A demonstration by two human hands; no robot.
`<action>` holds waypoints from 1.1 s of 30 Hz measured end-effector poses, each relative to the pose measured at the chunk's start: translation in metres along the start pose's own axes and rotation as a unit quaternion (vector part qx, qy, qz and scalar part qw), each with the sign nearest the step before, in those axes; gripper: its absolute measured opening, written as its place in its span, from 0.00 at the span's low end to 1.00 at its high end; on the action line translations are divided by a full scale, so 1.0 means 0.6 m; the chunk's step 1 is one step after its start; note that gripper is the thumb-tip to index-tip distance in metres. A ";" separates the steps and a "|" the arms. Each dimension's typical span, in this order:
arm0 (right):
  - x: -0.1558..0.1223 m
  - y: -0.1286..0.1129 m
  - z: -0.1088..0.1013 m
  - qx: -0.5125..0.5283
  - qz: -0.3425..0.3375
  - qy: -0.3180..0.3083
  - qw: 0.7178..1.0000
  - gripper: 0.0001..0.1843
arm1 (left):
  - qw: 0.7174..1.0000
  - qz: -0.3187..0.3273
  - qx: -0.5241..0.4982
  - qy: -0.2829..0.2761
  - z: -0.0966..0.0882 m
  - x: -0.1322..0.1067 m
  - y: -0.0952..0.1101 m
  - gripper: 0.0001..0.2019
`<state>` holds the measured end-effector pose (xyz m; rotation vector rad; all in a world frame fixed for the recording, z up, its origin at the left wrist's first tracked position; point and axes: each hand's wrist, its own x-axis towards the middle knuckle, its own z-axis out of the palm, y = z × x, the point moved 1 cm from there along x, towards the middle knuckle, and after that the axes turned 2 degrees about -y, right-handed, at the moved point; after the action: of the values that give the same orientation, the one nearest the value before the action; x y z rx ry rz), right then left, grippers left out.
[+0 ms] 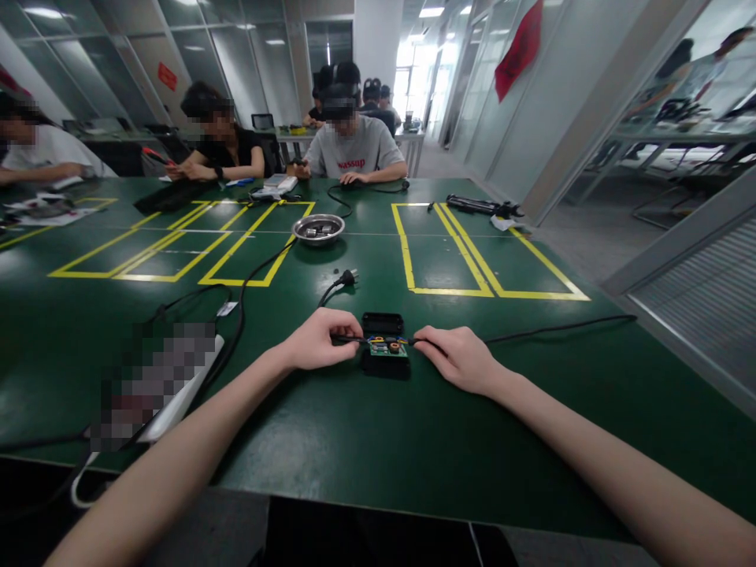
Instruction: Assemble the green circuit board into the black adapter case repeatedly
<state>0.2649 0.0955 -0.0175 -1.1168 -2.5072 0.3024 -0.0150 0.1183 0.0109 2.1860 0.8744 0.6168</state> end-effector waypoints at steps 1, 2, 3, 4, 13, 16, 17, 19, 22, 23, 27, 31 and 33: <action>-0.002 -0.002 -0.002 0.001 -0.012 -0.010 1.000 0.18 | 0.999 -0.018 -0.032 -0.017 0.000 -0.001 0.002 0.07; -0.003 -0.004 -0.004 0.003 -0.020 -0.023 1.000 0.18 | 0.997 -0.033 -0.059 -0.035 0.000 -0.002 0.003 0.07; -0.003 -0.006 -0.006 0.006 -0.025 -0.036 0.999 0.18 | 0.995 -0.045 -0.080 -0.049 0.001 -0.002 0.004 0.06; -0.003 -0.008 -0.007 0.010 -0.027 -0.048 0.998 0.17 | 0.992 -0.052 -0.095 -0.061 0.002 -0.002 0.004 0.06; 0.007 -0.002 -0.005 -0.004 0.017 -0.036 0.999 0.12 | 0.994 -0.069 -0.076 -0.040 0.014 0.003 -0.014 0.05; 0.005 0.001 -0.007 0.017 0.010 -0.011 1.000 0.11 | 0.995 -0.060 -0.079 -0.021 0.010 0.003 -0.013 0.07; 0.005 0.002 -0.008 0.028 0.003 -0.009 1.000 0.12 | 0.995 -0.057 -0.079 -0.019 0.009 0.003 -0.013 0.08; 0.003 0.004 -0.009 0.047 -0.015 -0.017 0.999 0.12 | 0.996 -0.051 -0.072 -0.024 0.007 0.002 -0.012 0.09; 0.002 0.007 -0.011 0.061 -0.028 -0.026 0.997 0.12 | 0.997 -0.048 -0.057 -0.035 0.009 0.002 -0.014 0.11; 0.002 0.007 -0.010 0.064 -0.029 -0.025 0.997 0.11 | 0.997 -0.049 -0.054 -0.037 0.009 0.002 -0.015 0.11; 0.004 0.007 -0.005 0.071 -0.024 -0.013 0.997 0.11 | 0.997 -0.055 -0.039 -0.038 0.013 0.002 -0.018 0.11; 0.006 0.005 0.000 0.070 -0.014 0.003 0.997 0.11 | 0.998 -0.044 -0.022 -0.032 0.013 0.002 -0.019 0.10; 0.007 0.004 -0.001 0.074 -0.013 0.003 0.997 0.10 | 0.999 -0.034 0.000 -0.034 0.013 0.002 -0.019 0.09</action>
<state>0.2643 0.1003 -0.0171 -1.0230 -2.4469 0.4679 -0.0141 0.1220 -0.0024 2.1546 0.9091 0.5074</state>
